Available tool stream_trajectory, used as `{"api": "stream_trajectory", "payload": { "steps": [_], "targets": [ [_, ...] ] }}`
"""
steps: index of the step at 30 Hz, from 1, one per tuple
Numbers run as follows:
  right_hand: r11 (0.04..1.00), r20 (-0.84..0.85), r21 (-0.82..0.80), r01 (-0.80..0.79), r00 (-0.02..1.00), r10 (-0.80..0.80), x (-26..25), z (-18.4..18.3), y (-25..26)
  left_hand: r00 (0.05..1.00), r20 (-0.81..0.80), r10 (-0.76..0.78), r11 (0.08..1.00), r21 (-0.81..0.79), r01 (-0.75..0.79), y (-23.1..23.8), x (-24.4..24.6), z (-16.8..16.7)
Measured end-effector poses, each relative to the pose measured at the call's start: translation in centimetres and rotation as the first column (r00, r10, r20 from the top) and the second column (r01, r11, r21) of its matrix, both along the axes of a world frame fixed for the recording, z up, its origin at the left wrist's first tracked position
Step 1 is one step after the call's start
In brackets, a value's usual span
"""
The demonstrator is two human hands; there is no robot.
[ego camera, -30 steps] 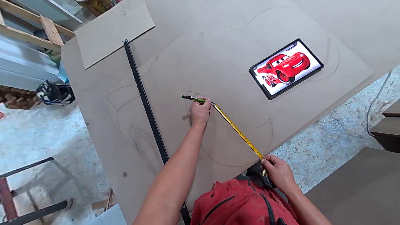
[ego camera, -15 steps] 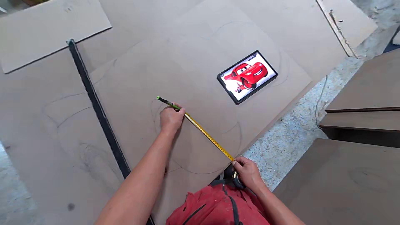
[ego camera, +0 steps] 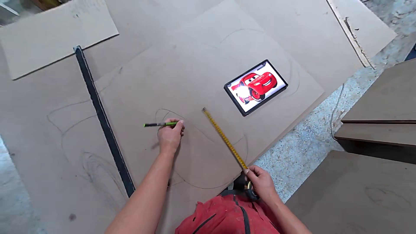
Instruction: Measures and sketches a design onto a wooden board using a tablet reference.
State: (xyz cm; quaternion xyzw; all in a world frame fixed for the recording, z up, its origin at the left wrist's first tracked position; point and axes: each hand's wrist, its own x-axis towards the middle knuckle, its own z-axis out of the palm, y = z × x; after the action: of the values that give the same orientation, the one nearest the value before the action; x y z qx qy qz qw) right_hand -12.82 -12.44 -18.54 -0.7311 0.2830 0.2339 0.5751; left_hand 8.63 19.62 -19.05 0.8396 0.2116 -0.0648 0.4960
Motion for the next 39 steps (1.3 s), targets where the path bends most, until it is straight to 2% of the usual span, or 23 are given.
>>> {"api": "stream_trajectory", "payload": {
  "steps": [3, 5, 7, 9, 11, 13, 16, 19, 21, 23, 29, 30, 31, 33, 35, 37, 39],
  "targets": [
    [0.993, 0.125, 0.038, 0.114, 0.985, -0.117, 1.9, 1.2, -3.9, 0.992, 0.075, 0.106, 0.990, -0.101, -0.098, -0.1, -2.6, 0.1],
    [0.993, 0.200, -0.010, 0.118, 0.973, -0.114, 3.4, 1.6, -6.6, 0.986, 0.138, 0.089, 0.992, -0.096, -0.076, -0.3, -3.7, 0.1],
    [0.988, 0.239, -0.111, 0.104, 0.968, -0.075, 5.2, 1.8, -8.8, 0.975, 0.221, 0.002, 1.000, -0.009, 0.000, -0.4, -4.4, -0.1],
    [0.972, 0.268, -0.220, 0.087, 0.963, -0.025, 7.3, 1.7, -10.7, 0.954, 0.280, -0.104, 0.985, 0.163, 0.060, -0.7, -4.6, -0.5],
    [0.941, 0.307, -0.331, 0.072, 0.951, 0.035, 9.6, 1.4, -11.9, 0.939, 0.275, -0.205, 0.944, 0.309, 0.116, -1.5, -4.7, -1.1],
    [0.911, 0.348, -0.411, 0.034, 0.930, 0.123, 11.9, 1.5, -12.4, 0.942, 0.216, -0.258, 0.916, 0.363, 0.168, -3.1, -5.3, -0.8],
    [0.871, 0.384, -0.458, -0.177, 0.845, 0.373, 14.5, 1.7, -12.0, 0.945, 0.117, -0.307, 0.925, 0.270, 0.267, -8.1, -5.9, 2.1],
    [0.793, 0.404, -0.403, -0.456, 0.689, 0.601, 15.0, 1.2, -10.3, 0.886, -0.061, -0.460, 0.887, 0.022, 0.462, -13.7, -5.9, 4.3],
    [0.769, 0.422, -0.359, -0.528, 0.643, 0.639, 15.4, 0.9, -9.3, 0.804, -0.131, -0.580, 0.814, -0.102, 0.571, -17.1, -4.8, 5.4],
    [0.770, 0.428, -0.314, -0.555, 0.641, 0.637, 15.8, 0.8, -8.8, 0.728, -0.166, -0.665, 0.747, -0.140, 0.650, -19.2, -3.8, 6.0],
    [0.755, 0.392, -0.250, -0.605, 0.650, 0.651, 16.7, 0.4, -10.0, 0.545, -0.325, -0.773, 0.613, -0.161, 0.773, -19.7, -0.3, 6.5],
    [0.766, 0.389, -0.246, -0.594, 0.663, 0.639, 17.0, 0.4, -10.3, 0.560, -0.309, -0.768, 0.619, -0.136, 0.774, -19.5, 0.3, 6.5],
    [0.787, 0.389, -0.248, -0.565, 0.686, 0.615, 17.3, 0.3, -10.7, 0.620, -0.256, -0.742, 0.655, -0.078, 0.751, -19.0, 0.9, 6.4],
    [0.845, 0.406, -0.262, -0.467, 0.741, 0.535, 18.0, -0.2, -11.8, 0.780, -0.086, -0.620, 0.779, 0.045, 0.625, -17.9, 2.2, 6.0],
    [0.883, 0.421, -0.342, -0.321, 0.788, 0.449, 18.8, -0.7, -12.9, 0.882, 0.041, -0.469, 0.880, 0.108, 0.463, -16.7, 3.5, 5.4],
    [0.873, 0.418, -0.452, -0.180, 0.822, 0.386, 19.6, -0.9, -13.5, 0.926, 0.053, -0.375, 0.907, 0.226, 0.355, -15.2, 4.0, 4.8],
    [0.826, 0.397, -0.553, -0.105, 0.839, 0.372, 20.2, -0.8, -13.5, 0.933, 0.035, -0.358, 0.862, 0.396, 0.316, -13.4, 2.9, 3.2]
  ]
}}
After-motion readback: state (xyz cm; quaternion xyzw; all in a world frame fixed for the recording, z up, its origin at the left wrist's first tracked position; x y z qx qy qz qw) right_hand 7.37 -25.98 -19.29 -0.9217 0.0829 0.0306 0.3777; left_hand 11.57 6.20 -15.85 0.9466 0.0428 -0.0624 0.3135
